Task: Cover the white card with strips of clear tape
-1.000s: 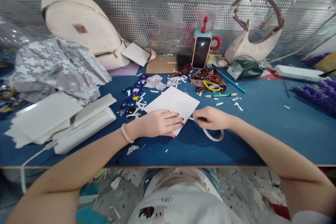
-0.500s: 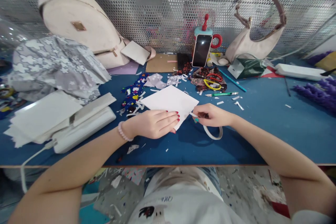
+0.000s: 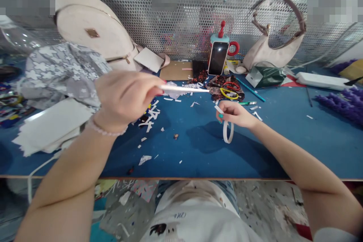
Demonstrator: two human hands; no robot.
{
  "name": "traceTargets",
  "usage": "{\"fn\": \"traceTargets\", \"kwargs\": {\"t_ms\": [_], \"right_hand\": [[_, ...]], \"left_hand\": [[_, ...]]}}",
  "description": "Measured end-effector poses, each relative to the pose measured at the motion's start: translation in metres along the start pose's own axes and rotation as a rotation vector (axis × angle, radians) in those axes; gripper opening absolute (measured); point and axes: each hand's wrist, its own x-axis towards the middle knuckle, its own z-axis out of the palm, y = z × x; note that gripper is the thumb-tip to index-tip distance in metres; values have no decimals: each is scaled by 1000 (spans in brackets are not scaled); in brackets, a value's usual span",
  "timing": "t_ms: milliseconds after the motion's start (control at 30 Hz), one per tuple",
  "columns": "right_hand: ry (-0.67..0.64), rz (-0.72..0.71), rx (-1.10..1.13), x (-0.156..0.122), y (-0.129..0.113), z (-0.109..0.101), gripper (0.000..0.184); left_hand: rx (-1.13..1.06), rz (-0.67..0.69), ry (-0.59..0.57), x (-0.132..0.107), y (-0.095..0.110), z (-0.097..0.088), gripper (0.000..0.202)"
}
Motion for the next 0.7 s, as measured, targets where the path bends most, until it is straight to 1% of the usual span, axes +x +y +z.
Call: {"fn": "traceTargets", "kwargs": {"t_ms": [33,67,100,133,167,233,300,400,533,600,700], "right_hand": [[11,-3,18,0,1,-2,25],[21,-4,34,0,2,-3,28],[31,-4,50,0,3,-5,30],[42,-2,66,0,4,-6,31],[54,0,81,0,5,-8,33],[78,6,109,0,8,-10,33],[99,16,133,0,10,-11,32],[115,37,154,0,11,-12,30],[117,69,162,0,9,-11,27],[118,83,162,0,8,-10,25],[118,102,159,0,8,-11,25]], "left_hand": [[143,71,120,6,-3,2,22],[248,80,168,12,-5,4,24],[333,70,182,18,-5,6,29],[387,30,150,23,-5,8,33],[410,-25,94,28,-4,9,36],[406,-116,-24,35,-1,12,43],[381,-159,-92,41,1,17,50],[390,-165,-162,48,-2,30,61],[388,-102,-338,59,-9,50,61],[384,-94,-366,66,-10,56,59],[373,-82,-384,78,-7,58,56]]}}
